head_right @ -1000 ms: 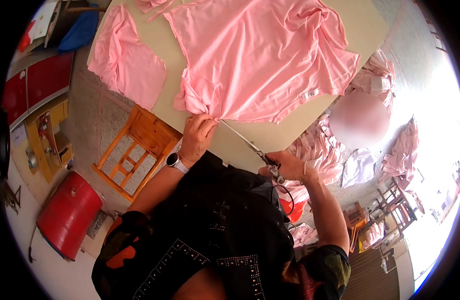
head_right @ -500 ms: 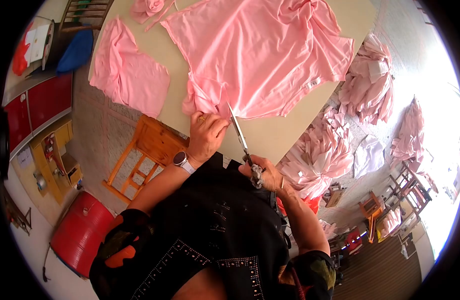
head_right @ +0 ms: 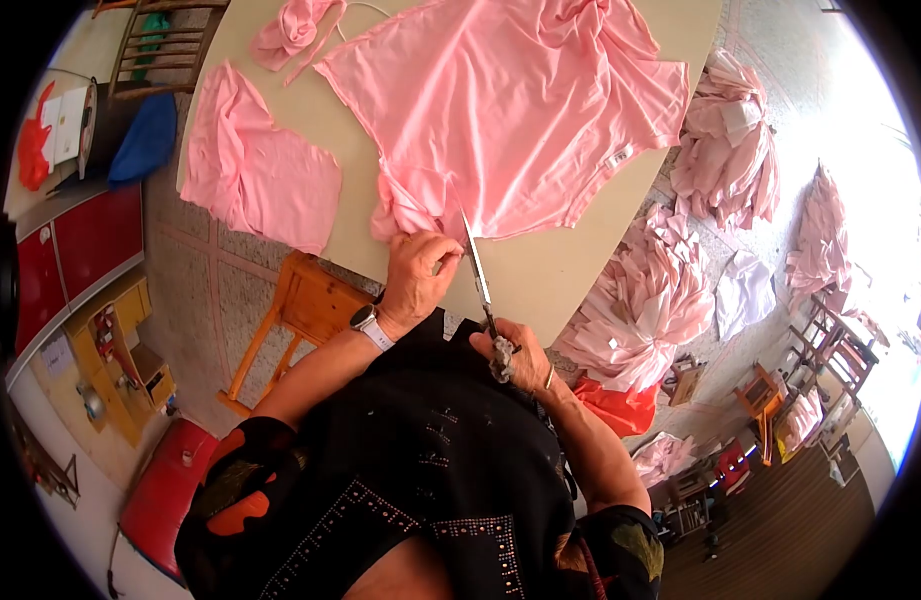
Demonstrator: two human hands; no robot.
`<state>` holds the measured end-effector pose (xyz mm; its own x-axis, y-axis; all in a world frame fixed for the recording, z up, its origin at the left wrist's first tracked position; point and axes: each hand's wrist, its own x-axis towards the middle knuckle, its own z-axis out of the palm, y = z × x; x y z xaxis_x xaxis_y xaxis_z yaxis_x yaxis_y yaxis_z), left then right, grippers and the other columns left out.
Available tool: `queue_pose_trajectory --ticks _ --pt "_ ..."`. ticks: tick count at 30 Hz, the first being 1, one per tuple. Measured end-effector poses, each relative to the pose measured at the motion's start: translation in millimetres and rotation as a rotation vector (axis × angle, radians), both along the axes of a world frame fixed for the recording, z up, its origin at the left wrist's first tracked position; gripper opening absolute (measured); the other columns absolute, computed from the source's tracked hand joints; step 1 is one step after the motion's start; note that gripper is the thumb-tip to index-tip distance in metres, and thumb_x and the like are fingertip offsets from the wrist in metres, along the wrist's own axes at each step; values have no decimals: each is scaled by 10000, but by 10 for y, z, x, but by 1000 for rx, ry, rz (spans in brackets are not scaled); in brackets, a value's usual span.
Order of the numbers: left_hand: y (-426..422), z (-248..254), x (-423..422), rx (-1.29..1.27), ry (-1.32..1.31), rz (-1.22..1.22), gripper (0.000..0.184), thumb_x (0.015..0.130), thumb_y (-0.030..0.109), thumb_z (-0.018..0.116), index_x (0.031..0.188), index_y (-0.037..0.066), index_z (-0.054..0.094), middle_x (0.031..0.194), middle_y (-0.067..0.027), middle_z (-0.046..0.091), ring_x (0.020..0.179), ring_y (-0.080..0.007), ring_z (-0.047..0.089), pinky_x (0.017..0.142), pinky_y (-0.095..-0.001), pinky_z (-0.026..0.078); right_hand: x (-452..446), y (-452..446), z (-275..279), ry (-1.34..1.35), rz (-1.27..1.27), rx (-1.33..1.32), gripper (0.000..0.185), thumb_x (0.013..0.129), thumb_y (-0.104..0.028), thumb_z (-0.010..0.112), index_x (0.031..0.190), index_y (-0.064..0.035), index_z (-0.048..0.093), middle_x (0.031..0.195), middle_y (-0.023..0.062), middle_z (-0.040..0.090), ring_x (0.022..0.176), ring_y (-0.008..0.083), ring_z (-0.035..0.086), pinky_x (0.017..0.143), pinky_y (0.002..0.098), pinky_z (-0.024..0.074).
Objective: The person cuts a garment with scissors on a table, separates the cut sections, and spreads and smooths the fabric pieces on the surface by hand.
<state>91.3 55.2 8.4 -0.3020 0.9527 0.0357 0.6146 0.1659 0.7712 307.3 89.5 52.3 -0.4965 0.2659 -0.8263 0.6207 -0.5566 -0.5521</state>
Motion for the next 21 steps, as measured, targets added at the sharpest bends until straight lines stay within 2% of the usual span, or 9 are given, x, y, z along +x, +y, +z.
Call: queue_pose_trajectory --ticks 8,11,12,14,17,21 --pt "-70 -33 -51 -85 -7 -47 154 813 63 734 917 121 636 815 23 660 809 -177 643 815 -362 400 70 -113 -53 14 9 66 323 928 -260 721 726 -65 561 625 -55 476 579 40 427 494 277 348" --pt "-102 -48 -67 -107 -53 -24 164 818 65 732 943 105 633 815 17 667 805 -178 648 810 -360 402 53 -67 -42 11 87 88 320 922 -263 720 719 -71 565 607 -46 496 555 44 451 486 270 355" --pt "-116 -61 -66 -110 -77 -7 169 819 66 732 953 99 633 816 14 669 805 -177 649 808 -358 403 40 -28 -1 -7 61 13 324 919 -276 719 724 -69 565 602 -41 500 548 50 460 484 269 358" --pt "-145 -80 -90 -101 -77 -11 189 826 67 732 987 87 635 817 12 673 782 -174 649 809 -354 406 -81 122 194 -46 6 -141 333 914 -303 717 736 -66 565 591 -29 510 534 62 478 479 268 364" --pt "-176 -65 -110 -91 -123 6 240 830 76 740 1048 73 639 812 9 675 743 -167 646 812 -351 412 -57 155 113 57 34 -128 343 904 -338 713 767 -58 568 594 -15 517 522 81 489 477 267 368" --pt "-214 -87 -91 -167 -209 42 345 819 94 745 1143 69 630 768 17 661 754 -178 635 842 -374 399 -149 192 -3 43 42 -85 332 903 -337 705 793 -54 571 609 -7 526 528 85 489 484 264 366"
